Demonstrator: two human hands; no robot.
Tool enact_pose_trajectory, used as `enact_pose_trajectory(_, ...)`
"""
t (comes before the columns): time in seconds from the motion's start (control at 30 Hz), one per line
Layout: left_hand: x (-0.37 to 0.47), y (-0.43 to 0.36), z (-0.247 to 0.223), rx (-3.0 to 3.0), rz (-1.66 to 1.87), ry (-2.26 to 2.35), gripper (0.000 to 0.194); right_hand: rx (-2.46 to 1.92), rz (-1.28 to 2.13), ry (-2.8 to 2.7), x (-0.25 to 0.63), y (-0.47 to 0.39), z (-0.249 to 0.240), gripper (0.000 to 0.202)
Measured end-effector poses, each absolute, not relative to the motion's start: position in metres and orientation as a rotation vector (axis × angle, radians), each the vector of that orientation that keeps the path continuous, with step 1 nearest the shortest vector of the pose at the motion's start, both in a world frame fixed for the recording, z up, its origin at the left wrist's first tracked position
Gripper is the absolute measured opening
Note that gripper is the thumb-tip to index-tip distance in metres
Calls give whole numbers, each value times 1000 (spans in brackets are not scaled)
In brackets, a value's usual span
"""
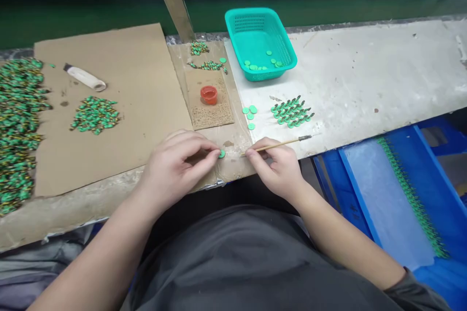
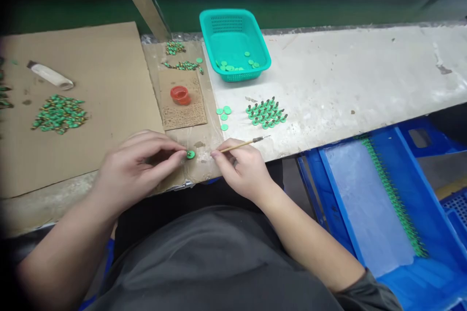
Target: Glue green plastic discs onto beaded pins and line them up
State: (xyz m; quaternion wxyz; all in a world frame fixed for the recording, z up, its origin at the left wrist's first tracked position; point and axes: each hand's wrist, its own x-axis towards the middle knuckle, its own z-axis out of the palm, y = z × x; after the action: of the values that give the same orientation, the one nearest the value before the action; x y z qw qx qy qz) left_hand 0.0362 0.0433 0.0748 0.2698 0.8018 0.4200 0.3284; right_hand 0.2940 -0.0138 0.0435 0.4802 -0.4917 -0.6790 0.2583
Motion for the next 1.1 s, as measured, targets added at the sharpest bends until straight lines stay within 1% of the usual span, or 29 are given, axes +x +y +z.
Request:
enact_pose_trajectory(0.17, 41, 40, 77, 1906, 811, 1248, 18, -1195, 637, -1656, 295, -13, 43, 21)
enact_pose_trajectory(0.3, 41, 41, 84, 1662, 739, 1272, 32, -1213, 636, -1657, 294, -16, 43, 22)
enact_pose_trajectory(0.4, 39, 43, 86, 1606, 714, 1274, 37, -1236, 621, -1663, 294, -17, 42, 23)
enact_pose_trajectory(0.53, 39, 42, 89, 1576, 697, 1291, 39, -1235, 620, -1665, 295, -17, 40, 22)
enact_pose_trajectory(0.63, 40, 40, 90, 1559, 702, 1308, 35, -1240, 616, -1672, 295, -17, 40, 22)
enact_pose_trajectory(0.7, 42, 38, 87, 1626, 738, 1315, 29, -1242, 611, -1669, 294, -17, 40, 21)
enact_pose_trajectory(0.87, 42, 32, 66, 2158, 940, 1196, 18, -1200, 621, -1671, 294, -16, 42, 21)
enact_pose_trajectory(0.97, 37, 29, 56, 2317, 952, 1125, 11, -1200, 631, -1700, 296, -14, 44, 22)
enact_pose_trajectory(1.03, 34, 30, 53, 2372, 918, 1131, 10, -1201, 638, -1745, 298, -13, 45, 23)
enact_pose_trajectory(1.1, 32, 31, 52, 2404, 872, 1134, 13, -1187, 637, -1814, 299, -10, 45, 23)
